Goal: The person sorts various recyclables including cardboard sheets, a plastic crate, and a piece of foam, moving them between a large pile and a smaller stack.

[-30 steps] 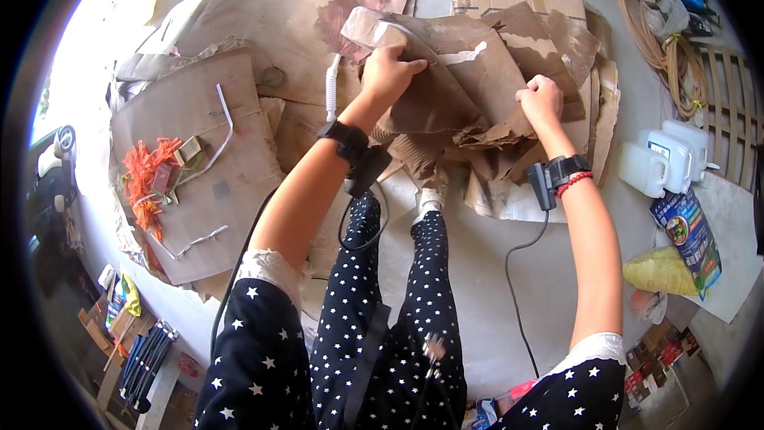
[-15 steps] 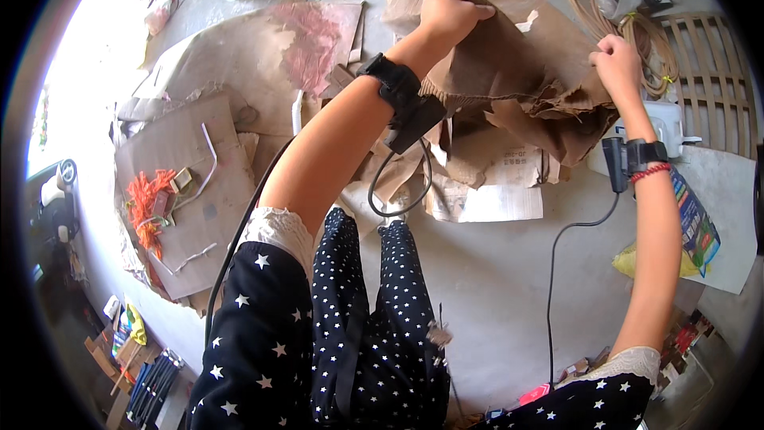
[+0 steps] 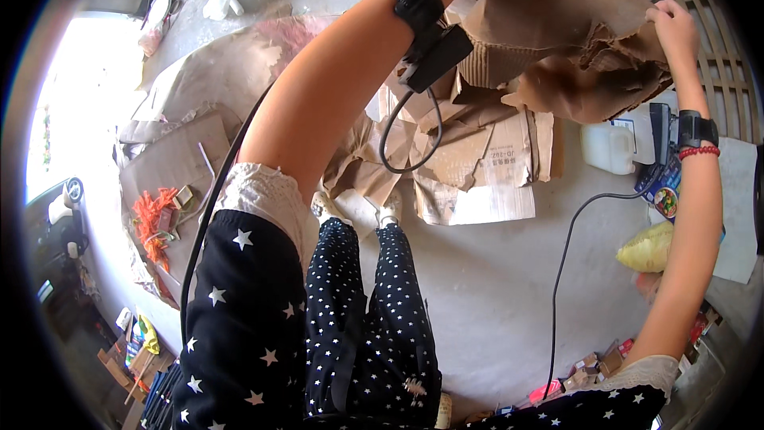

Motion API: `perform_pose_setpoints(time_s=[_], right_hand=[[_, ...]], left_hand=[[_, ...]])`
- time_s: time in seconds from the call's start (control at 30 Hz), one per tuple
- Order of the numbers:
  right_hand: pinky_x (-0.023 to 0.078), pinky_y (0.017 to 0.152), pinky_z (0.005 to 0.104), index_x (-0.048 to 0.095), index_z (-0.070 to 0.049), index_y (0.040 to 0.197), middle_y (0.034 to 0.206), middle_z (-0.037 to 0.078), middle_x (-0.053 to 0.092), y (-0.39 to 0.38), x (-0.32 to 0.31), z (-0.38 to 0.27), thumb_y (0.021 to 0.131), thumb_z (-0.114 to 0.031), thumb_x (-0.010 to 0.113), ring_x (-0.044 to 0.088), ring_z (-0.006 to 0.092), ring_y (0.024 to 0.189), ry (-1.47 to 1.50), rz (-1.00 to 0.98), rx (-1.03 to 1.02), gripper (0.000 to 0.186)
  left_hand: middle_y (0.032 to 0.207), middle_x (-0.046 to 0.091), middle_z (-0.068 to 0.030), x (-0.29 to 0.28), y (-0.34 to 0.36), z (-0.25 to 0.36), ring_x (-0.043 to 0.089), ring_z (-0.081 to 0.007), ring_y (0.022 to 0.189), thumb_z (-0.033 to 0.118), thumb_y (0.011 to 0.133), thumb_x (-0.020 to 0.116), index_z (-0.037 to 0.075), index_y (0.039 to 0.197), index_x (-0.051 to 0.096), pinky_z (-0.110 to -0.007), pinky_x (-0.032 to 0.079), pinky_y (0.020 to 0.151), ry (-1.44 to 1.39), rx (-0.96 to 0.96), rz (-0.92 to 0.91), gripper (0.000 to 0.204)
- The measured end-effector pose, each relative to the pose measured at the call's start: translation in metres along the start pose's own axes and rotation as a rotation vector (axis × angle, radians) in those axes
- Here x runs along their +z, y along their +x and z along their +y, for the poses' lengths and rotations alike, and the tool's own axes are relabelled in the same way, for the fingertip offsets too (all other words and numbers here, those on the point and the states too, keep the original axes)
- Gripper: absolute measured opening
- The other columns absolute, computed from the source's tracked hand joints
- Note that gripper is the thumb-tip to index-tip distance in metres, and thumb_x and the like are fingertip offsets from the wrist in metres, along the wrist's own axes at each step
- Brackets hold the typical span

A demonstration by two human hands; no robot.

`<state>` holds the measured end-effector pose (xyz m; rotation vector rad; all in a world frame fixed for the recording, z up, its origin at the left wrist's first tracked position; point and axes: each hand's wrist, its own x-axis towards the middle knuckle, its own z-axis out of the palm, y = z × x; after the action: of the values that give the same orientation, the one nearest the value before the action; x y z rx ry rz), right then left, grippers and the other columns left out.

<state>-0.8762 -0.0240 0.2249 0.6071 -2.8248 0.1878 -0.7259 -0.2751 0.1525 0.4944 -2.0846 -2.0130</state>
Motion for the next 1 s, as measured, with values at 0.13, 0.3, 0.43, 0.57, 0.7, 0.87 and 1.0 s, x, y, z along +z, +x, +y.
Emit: perform_pose_setpoints(time_s=[0.13, 0.3, 0.43, 0.57, 0.7, 0.87, 1.0], right_hand=[[0.041, 0.066, 0.0346, 0.059, -0.014, 0.072, 0.075, 0.009, 0.060, 0.040, -0.004, 0.020, 0.065, -0.032, 0.054, 0.054, 0.0296, 0.075, -0.073, 0.063, -0.059, 0.020], [0.040, 0.065, 0.0339, 0.058, -0.013, 0.075, 0.076, 0.008, 0.059, 0.059, -0.033, 0.009, 0.067, -0.032, 0.053, 0.053, 0.0288, 0.074, -0.132, 0.071, -0.020, 0.022], [0.040, 0.065, 0.0301, 0.058, -0.011, 0.079, 0.075, 0.005, 0.058, 0.068, -0.039, 0.023, 0.066, -0.030, 0.053, 0.052, 0.0247, 0.071, -0.102, 0.135, -0.040, 0.023], [0.040, 0.065, 0.0315, 0.058, -0.011, 0.079, 0.074, 0.007, 0.058, 0.057, -0.023, 0.011, 0.066, -0.031, 0.054, 0.053, 0.0263, 0.071, -0.096, 0.166, -0.060, 0.023], [0.042, 0.063, 0.0378, 0.056, -0.009, 0.068, 0.073, 0.012, 0.059, -0.007, 0.059, 0.014, 0.064, -0.028, 0.059, 0.055, 0.0326, 0.071, -0.063, 0.058, 0.051, 0.019], [0.044, 0.071, 0.0413, 0.054, -0.005, 0.079, 0.090, 0.013, 0.054, -0.112, 0.224, -0.010, 0.070, -0.025, 0.057, 0.053, 0.0302, 0.085, -0.139, -0.155, 0.155, 0.022], [0.042, 0.080, 0.0422, 0.046, -0.005, 0.102, 0.107, 0.012, 0.050, -0.227, 0.346, 0.011, 0.077, -0.028, 0.051, 0.049, 0.0282, 0.101, -0.282, -0.590, 0.525, 0.035]], left_hand=[[0.063, 0.053, -0.0047, 0.004, 0.015, 0.023, 0.048, -0.0166, 0.052, 0.016, 0.071, 0.063, 0.004, 0.083, 0.064, -0.030, 0.039, 0.046, -0.076, -0.059, -0.017, 0.017], [0.065, 0.055, -0.0041, 0.016, 0.056, 0.031, 0.048, -0.0156, 0.054, 0.014, 0.070, 0.064, 0.004, 0.084, 0.064, -0.029, 0.039, 0.048, -0.173, -0.029, -0.003, 0.017], [0.066, 0.056, -0.0030, 0.023, 0.066, 0.038, 0.049, -0.0130, 0.056, 0.014, 0.070, 0.065, 0.004, 0.078, 0.064, -0.027, 0.039, 0.048, -0.255, 0.075, -0.034, 0.013], [0.064, 0.055, -0.0015, 0.005, 0.049, 0.022, 0.047, -0.0100, 0.057, 0.014, 0.070, 0.065, 0.005, 0.071, 0.062, -0.025, 0.037, 0.047, -0.153, 0.108, 0.022, 0.009], [0.074, 0.059, -0.0016, 0.022, 0.010, -0.096, 0.051, -0.0079, 0.068, 0.024, 0.068, 0.069, 0.000, 0.084, 0.063, -0.023, 0.041, 0.061, -0.061, -0.087, 0.113, 0.030], [0.075, 0.059, -0.0100, 0.031, -0.054, -0.341, 0.056, -0.0165, 0.070, 0.023, 0.063, 0.072, -0.002, 0.086, 0.057, -0.028, 0.045, 0.063, -0.051, -0.363, 0.354, 0.037], [0.111, 0.047, -0.0181, 0.055, -0.130, -0.426, 0.048, -0.0318, 0.101, 0.030, 0.059, 0.070, 0.000, 0.116, 0.033, -0.037, 0.040, 0.083, 0.657, -0.797, 0.048, 0.074]])
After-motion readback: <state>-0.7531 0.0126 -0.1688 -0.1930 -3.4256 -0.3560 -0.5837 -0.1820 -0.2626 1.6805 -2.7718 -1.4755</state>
